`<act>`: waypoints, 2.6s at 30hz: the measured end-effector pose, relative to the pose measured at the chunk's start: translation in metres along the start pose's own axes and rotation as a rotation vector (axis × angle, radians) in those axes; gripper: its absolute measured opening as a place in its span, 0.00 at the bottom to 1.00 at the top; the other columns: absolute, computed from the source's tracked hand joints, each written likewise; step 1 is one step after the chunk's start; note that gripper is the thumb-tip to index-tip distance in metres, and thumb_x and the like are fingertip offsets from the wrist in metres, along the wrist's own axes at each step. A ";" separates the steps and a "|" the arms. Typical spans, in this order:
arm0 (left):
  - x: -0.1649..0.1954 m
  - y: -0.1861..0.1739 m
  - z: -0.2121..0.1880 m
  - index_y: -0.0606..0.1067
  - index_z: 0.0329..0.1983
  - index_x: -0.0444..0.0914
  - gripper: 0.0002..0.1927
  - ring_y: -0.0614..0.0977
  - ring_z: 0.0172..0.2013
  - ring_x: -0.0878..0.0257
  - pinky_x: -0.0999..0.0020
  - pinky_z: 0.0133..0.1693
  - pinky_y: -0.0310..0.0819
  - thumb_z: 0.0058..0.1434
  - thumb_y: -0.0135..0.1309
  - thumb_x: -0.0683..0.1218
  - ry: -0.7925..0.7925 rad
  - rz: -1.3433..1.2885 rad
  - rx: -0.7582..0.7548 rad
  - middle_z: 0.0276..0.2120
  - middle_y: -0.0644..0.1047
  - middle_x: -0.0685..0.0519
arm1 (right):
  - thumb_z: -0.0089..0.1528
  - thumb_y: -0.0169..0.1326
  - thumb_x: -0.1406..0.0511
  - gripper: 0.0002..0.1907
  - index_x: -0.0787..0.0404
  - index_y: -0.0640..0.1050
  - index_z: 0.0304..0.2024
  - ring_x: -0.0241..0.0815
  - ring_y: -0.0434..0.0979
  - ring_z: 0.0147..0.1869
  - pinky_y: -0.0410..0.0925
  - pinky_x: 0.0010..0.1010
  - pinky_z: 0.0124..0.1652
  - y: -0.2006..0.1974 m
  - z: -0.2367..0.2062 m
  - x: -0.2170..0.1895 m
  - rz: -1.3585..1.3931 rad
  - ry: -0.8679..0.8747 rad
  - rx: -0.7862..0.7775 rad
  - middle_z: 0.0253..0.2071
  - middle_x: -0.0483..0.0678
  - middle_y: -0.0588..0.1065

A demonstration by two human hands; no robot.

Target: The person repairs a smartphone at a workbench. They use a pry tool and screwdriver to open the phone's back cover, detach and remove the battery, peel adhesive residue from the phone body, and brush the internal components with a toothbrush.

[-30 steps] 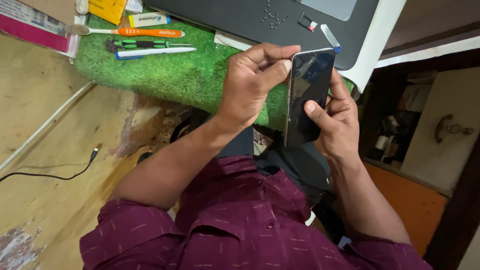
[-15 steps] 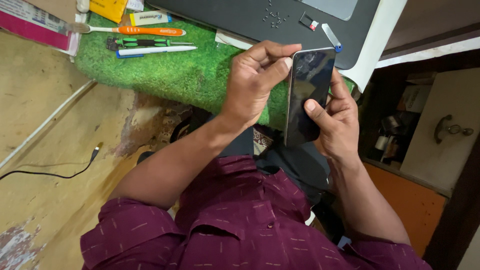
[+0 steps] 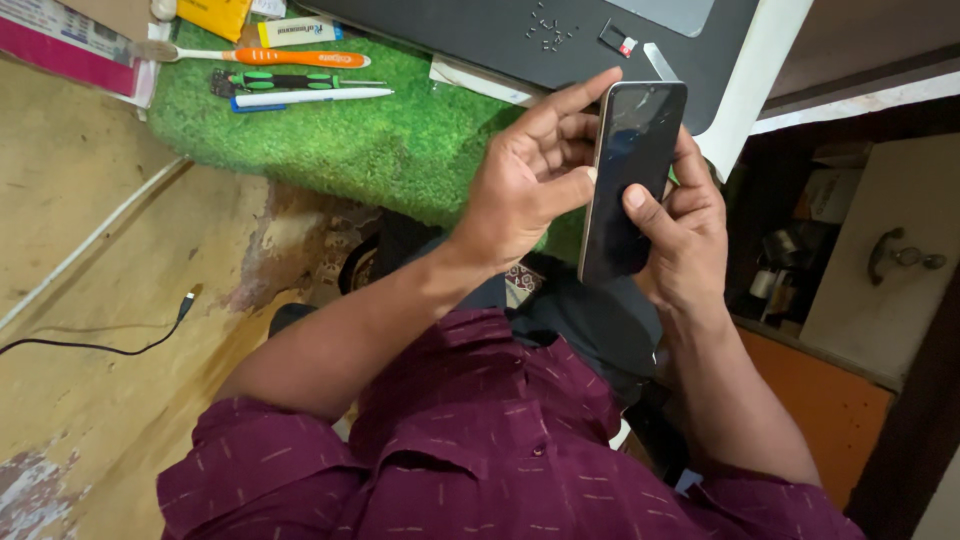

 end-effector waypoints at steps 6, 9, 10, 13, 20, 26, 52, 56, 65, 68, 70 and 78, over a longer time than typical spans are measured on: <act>0.007 -0.009 0.003 0.67 0.71 0.31 0.28 0.81 0.49 0.68 0.73 0.57 0.78 0.67 0.52 0.28 0.027 0.106 0.000 0.52 0.78 0.50 | 0.67 0.57 0.76 0.35 0.66 0.62 0.76 0.38 0.76 0.66 0.71 0.31 0.65 0.003 0.001 0.000 -0.018 -0.020 -0.032 0.64 0.49 0.74; 0.005 -0.016 0.006 0.70 0.67 0.31 0.23 0.81 0.48 0.68 0.74 0.55 0.78 0.69 0.52 0.29 0.040 0.095 0.028 0.49 0.79 0.49 | 0.67 0.57 0.76 0.35 0.66 0.62 0.75 0.38 0.76 0.65 0.71 0.31 0.65 0.005 0.000 0.000 -0.031 -0.012 -0.039 0.64 0.50 0.74; 0.004 -0.018 0.007 0.72 0.65 0.30 0.21 0.81 0.47 0.68 0.74 0.54 0.79 0.70 0.51 0.29 0.043 0.083 0.036 0.48 0.80 0.49 | 0.67 0.57 0.76 0.35 0.66 0.62 0.75 0.38 0.76 0.65 0.71 0.31 0.64 0.006 -0.001 0.000 -0.037 -0.010 -0.043 0.64 0.49 0.74; 0.004 -0.025 0.012 0.75 0.56 0.28 0.12 0.81 0.44 0.68 0.73 0.51 0.79 0.71 0.52 0.29 0.067 0.040 0.051 0.45 0.80 0.49 | 0.67 0.58 0.76 0.35 0.67 0.63 0.75 0.37 0.76 0.66 0.70 0.30 0.66 0.008 -0.002 0.000 -0.045 -0.012 -0.057 0.65 0.49 0.74; -0.001 -0.028 0.012 0.76 0.56 0.29 0.11 0.81 0.42 0.68 0.70 0.50 0.79 0.72 0.52 0.31 0.046 -0.018 0.065 0.43 0.80 0.50 | 0.67 0.56 0.77 0.34 0.67 0.62 0.75 0.37 0.77 0.63 0.71 0.29 0.63 0.007 0.000 0.001 -0.027 0.019 -0.069 0.63 0.50 0.75; -0.004 -0.022 0.009 0.74 0.58 0.31 0.14 0.80 0.48 0.66 0.70 0.53 0.76 0.71 0.51 0.30 0.027 -0.082 0.046 0.46 0.79 0.50 | 0.67 0.55 0.77 0.35 0.67 0.61 0.76 0.37 0.78 0.61 0.72 0.29 0.60 0.004 0.000 0.002 -0.018 0.027 -0.064 0.61 0.51 0.75; 0.004 -0.022 0.010 0.74 0.52 0.32 0.09 0.80 0.46 0.69 0.72 0.54 0.76 0.73 0.51 0.30 0.086 -0.024 -0.012 0.45 0.79 0.51 | 0.65 0.58 0.77 0.38 0.68 0.60 0.77 0.36 0.75 0.66 0.69 0.27 0.65 0.004 -0.001 0.001 0.003 0.076 -0.077 0.64 0.49 0.74; 0.002 -0.026 0.013 0.75 0.52 0.33 0.09 0.81 0.45 0.67 0.69 0.52 0.78 0.72 0.52 0.31 0.061 -0.038 0.012 0.44 0.79 0.51 | 0.65 0.58 0.76 0.38 0.69 0.61 0.76 0.38 0.76 0.65 0.70 0.29 0.64 0.006 -0.001 0.000 -0.017 0.066 -0.093 0.63 0.51 0.75; -0.002 -0.013 0.004 0.70 0.61 0.33 0.17 0.79 0.48 0.67 0.70 0.55 0.78 0.71 0.51 0.30 0.052 -0.026 -0.003 0.47 0.77 0.49 | 0.66 0.57 0.77 0.36 0.68 0.61 0.76 0.39 0.78 0.61 0.72 0.29 0.60 0.003 0.000 -0.005 -0.044 0.040 -0.079 0.60 0.52 0.76; -0.001 -0.007 0.002 0.65 0.67 0.35 0.25 0.80 0.49 0.65 0.69 0.55 0.78 0.69 0.51 0.30 0.024 0.006 -0.038 0.49 0.76 0.48 | 0.67 0.57 0.77 0.35 0.68 0.62 0.75 0.39 0.79 0.61 0.73 0.30 0.60 0.002 0.002 -0.006 -0.003 0.018 -0.068 0.60 0.51 0.77; -0.003 -0.001 -0.002 0.61 0.71 0.37 0.29 0.79 0.50 0.66 0.71 0.57 0.76 0.68 0.50 0.30 -0.003 0.014 -0.030 0.51 0.75 0.50 | 0.67 0.57 0.76 0.34 0.68 0.63 0.75 0.40 0.79 0.61 0.73 0.31 0.61 0.000 0.002 -0.008 -0.020 0.006 -0.062 0.60 0.52 0.77; -0.018 0.015 -0.020 0.62 0.71 0.38 0.35 0.78 0.49 0.66 0.71 0.54 0.78 0.61 0.54 0.30 -0.097 0.212 -0.081 0.49 0.73 0.52 | 0.69 0.59 0.75 0.32 0.63 0.63 0.73 0.40 0.79 0.58 0.74 0.31 0.58 -0.011 0.003 -0.016 0.065 -0.133 -0.014 0.59 0.51 0.76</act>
Point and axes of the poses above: each hand's wrist, its own z-axis towards the middle knuckle, its own y-axis out of the palm, x = y × z, the point moved 8 cm from there along z, towards the middle knuckle
